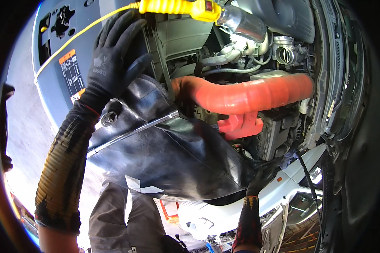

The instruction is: The person works under the hood of a white car, using a ratchet and socket to loosen and remove bolts from the engine area. They retrieve tools from a nearby toolbox and continue removing fasteners while adjusting their position around the engine bay.

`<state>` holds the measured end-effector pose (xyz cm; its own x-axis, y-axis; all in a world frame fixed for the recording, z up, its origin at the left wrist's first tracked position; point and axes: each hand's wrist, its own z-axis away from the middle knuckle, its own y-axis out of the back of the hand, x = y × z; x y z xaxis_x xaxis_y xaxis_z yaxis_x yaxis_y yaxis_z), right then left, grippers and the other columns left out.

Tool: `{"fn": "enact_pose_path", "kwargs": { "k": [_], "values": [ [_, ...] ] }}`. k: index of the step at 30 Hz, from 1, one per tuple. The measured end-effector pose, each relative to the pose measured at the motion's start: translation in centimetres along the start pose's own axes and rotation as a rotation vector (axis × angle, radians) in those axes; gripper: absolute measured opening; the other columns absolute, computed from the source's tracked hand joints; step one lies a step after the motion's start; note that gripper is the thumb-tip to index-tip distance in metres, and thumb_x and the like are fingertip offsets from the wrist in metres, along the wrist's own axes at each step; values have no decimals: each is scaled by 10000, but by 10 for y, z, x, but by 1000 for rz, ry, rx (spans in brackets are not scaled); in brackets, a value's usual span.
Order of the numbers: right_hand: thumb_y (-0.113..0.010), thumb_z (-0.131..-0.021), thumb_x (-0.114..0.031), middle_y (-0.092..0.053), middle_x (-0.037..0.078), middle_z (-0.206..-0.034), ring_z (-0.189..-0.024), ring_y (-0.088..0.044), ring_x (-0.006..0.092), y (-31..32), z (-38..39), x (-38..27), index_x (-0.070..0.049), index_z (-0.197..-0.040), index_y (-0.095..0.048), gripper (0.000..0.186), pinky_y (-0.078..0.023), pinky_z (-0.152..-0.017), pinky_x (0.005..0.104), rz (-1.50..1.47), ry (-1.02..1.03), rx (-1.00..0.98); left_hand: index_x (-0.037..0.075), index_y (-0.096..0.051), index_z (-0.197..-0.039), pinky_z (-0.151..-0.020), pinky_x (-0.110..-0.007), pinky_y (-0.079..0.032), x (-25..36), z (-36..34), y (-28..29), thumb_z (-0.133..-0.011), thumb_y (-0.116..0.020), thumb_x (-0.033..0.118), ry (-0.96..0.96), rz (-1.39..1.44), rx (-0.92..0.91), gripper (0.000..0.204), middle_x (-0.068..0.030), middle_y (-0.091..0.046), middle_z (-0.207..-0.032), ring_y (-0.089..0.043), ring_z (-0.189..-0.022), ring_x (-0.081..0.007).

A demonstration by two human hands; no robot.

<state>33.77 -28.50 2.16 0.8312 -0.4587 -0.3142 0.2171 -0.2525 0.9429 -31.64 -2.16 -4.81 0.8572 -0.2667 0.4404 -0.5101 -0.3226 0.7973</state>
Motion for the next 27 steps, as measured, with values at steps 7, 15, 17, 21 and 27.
{"fn": "enact_pose_path", "kwargs": {
  "k": [7,15,17,21,27],
  "values": [
    [-693,-999,-220,-460,262,-1625,-1505,-432,412,0,2,-25,74,-1581,-439,699,-340,-1261,498,148,95,30,-19,-567,-1452,-1250,-617,-322,3,-4,9,-867,-778,420,-30,30,-44,761,-305,-493,-1522,-414,-1472,-526],
    [-647,-1051,-302,-546,292,-1547,-1418,-541,421,-4,2,-40,94,-1539,-499,645,-432,-1206,497,330,80,98,-36,-585,-1411,-1224,-594,-364,-2,1,-5,-826,-806,363,-95,59,152,742,-283,-539,-1462,-466,-1429,-498],
    [-652,-1052,-299,-509,273,-1581,-1438,-522,404,-2,2,-35,79,-1562,-474,660,-438,-1206,494,432,11,104,-41,-598,-1390,-1209,-585,-381,-4,2,-9,-813,-816,357,-126,68,224,734,-273,-556,-1442,-486,-1415,-481],
    [-647,-1058,-286,-485,260,-1598,-1438,-515,407,0,1,-16,58,-1579,-461,652,-435,-1210,491,379,60,99,-45,-621,-1357,-1193,-573,-398,-6,4,-12,-811,-817,352,-119,111,253,704,-265,-569,-1423,-505,-1404,-461],
    [-650,-1049,-289,-487,275,-1570,-1474,-442,441,5,0,5,13,-1575,-502,625,-355,-1237,540,373,52,123,-32,-607,-1394,-1222,-584,-365,-2,3,-4,-838,-808,385,-77,88,147,723,-279,-544,-1463,-468,-1435,-484]
  ]
}}
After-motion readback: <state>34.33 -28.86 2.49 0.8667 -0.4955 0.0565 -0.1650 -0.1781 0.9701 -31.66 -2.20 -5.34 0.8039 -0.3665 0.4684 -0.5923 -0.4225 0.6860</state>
